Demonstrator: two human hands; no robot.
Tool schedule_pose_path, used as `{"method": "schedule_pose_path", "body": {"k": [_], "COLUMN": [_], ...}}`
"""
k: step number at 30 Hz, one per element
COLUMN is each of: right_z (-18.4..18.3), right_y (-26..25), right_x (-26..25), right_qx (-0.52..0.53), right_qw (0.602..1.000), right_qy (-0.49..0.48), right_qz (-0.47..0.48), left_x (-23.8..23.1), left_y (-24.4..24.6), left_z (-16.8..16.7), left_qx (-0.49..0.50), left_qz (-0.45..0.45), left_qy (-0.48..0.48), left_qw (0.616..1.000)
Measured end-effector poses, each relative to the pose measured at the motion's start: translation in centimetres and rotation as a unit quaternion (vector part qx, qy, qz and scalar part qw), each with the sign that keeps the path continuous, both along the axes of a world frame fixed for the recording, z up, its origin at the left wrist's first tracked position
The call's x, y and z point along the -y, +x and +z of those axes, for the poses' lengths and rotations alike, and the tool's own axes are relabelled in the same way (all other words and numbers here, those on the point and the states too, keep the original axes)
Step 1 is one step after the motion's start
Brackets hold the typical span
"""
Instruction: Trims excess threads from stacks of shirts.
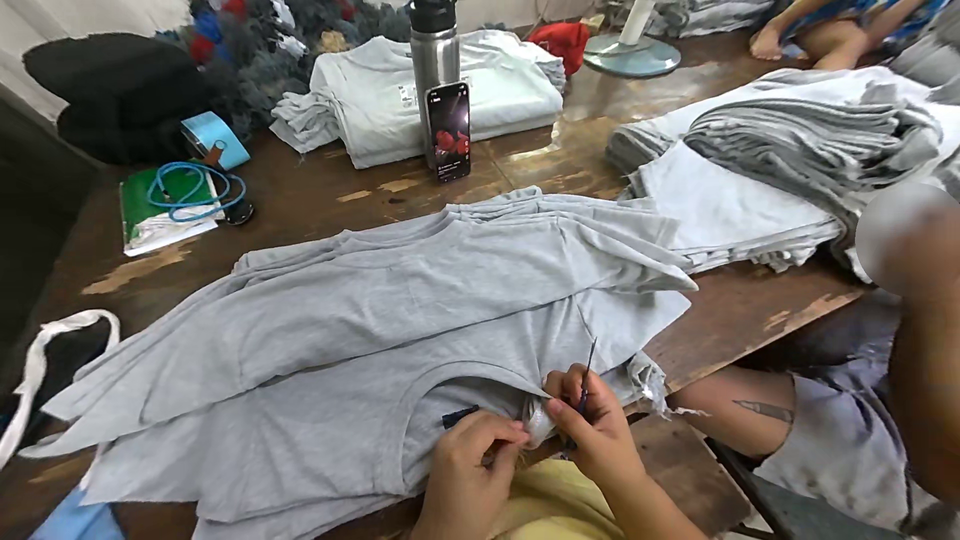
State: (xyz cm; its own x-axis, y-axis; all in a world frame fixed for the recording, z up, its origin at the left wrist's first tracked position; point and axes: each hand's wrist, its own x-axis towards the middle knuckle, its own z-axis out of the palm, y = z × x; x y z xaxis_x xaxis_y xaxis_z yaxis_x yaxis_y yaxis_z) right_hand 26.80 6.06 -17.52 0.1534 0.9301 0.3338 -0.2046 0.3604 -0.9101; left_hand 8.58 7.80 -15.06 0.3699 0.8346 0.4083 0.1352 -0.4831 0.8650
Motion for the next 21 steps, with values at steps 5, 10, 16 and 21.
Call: {"method": "schedule_pose_path", "body": {"k": [5, 10, 16, 21], "right_z": [1.2, 1.4, 0.2, 0.7], "right_y": [0.2, 2.1, 1.1, 0.2], "right_x": [1.5, 4.1, 5.1, 4.3], "right_qx": [0.094, 0.007, -0.179, -0.230], "right_qw": [0.995, 0.923, 0.843, 0.834], "right_qy": [-0.010, -0.126, -0.278, -0.285], "right_qz": [0.018, 0.364, 0.424, 0.412], "left_x": [0.3, 0.4, 0.5, 0.6], "left_y": [0.0, 0.1, 0.0, -0.1], "left_z": [-0.2, -0.2, 0.0, 0.0], "left_qx": [-0.008, 0.008, 0.020, -0.005], "left_qz": [0.023, 0.026, 0.027, 0.031], "left_qy": [0.015, -0.017, -0.024, 0.003], "left_qw": [1.000, 0.999, 0.999, 1.000]}}
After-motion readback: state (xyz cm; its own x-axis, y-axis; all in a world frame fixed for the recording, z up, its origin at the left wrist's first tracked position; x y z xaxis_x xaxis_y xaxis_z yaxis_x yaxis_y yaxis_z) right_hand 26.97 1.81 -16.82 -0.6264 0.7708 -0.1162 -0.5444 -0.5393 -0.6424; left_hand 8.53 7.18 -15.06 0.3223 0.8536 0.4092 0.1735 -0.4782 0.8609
